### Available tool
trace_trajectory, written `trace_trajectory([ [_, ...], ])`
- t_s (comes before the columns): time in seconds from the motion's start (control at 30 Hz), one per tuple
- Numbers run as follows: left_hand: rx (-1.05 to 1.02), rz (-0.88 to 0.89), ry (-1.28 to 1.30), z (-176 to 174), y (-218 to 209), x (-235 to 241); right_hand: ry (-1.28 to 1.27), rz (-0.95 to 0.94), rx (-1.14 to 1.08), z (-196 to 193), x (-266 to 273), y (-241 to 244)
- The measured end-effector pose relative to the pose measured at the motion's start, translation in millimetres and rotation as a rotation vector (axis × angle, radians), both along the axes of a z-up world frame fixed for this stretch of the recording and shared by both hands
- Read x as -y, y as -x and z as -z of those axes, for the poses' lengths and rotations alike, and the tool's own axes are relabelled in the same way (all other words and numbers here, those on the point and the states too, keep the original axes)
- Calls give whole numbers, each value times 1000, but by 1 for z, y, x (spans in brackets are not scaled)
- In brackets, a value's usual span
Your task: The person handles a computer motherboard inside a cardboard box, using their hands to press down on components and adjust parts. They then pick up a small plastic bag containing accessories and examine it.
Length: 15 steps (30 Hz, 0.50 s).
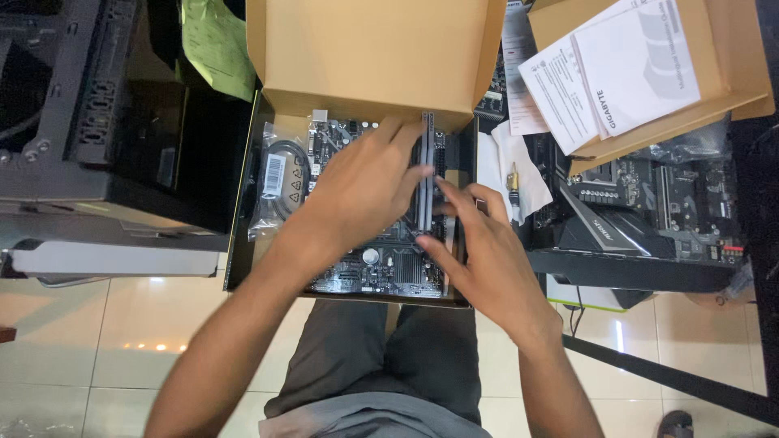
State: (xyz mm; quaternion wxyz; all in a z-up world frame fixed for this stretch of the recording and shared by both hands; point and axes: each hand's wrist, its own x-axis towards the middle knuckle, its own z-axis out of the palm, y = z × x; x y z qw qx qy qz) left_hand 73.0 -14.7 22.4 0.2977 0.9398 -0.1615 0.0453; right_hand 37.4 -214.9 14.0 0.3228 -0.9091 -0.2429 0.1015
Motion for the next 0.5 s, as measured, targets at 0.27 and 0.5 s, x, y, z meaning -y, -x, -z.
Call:
trace_trajectory([
  [0.27,-142,57,101,7,-38,1,268,-166,575,6,-5,-11],
  [0.5,-206,16,226,11,-37,-1,244,-202,806,7,-5,-12],
])
